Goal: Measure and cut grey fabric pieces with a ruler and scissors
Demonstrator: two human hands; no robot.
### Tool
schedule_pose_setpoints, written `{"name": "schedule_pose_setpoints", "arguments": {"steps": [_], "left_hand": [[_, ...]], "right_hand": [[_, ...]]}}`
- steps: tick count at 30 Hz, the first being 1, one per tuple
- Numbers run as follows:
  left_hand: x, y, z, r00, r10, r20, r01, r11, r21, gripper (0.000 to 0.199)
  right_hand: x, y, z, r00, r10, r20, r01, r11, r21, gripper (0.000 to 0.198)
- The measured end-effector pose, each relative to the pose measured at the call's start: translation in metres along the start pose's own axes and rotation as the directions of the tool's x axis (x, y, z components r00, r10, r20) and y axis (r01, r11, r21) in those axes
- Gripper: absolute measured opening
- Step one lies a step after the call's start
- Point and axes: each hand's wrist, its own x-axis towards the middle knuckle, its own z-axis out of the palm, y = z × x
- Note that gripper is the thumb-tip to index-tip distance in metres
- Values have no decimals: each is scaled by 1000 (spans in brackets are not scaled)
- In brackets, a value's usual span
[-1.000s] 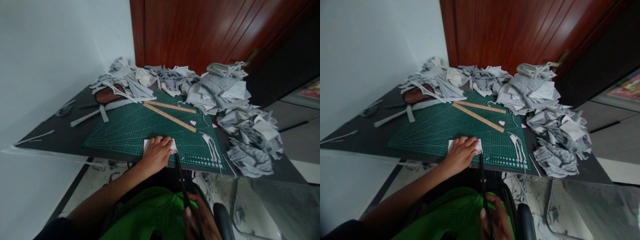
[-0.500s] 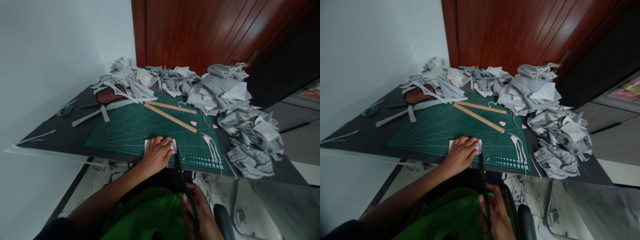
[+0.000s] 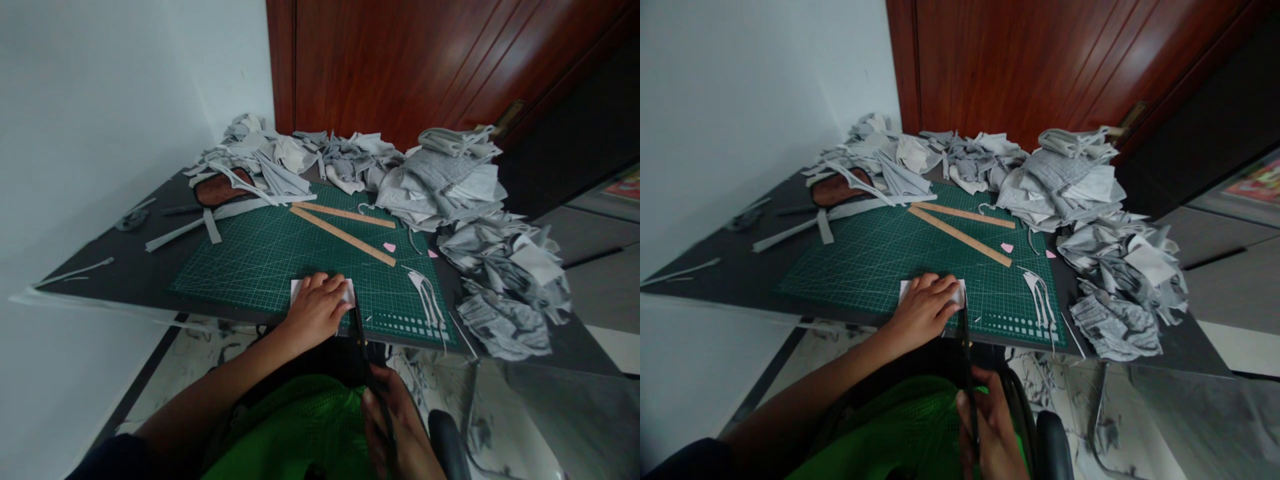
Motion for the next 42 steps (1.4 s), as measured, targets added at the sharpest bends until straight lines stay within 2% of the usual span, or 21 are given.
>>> {"name": "schedule_pose_setpoints", "arguments": {"steps": [9,17,31,36,42], "left_hand": [[0,0,0,1000,-5,1,5,1000,-20,35],[0,0,0,1000,3,-7,-3,1000,-12,34],[0,0,0,1000,-7,-1,7,1000,-27,37],[0,-1,2,1000,-6,-18,5,999,-34,36],[0,-2,0,1000,-1,-15,0,998,-66,30]], "right_hand": [[-2,0,0,999,6,-34,-8,999,-47,67],[-2,8,0,997,18,-74,-19,1000,-10,66],[0,13,-3,998,29,-47,-28,999,19,64],[2,8,-6,1000,-20,-11,21,999,34,67],[5,0,-6,1000,-21,-16,22,998,56,65]]}}
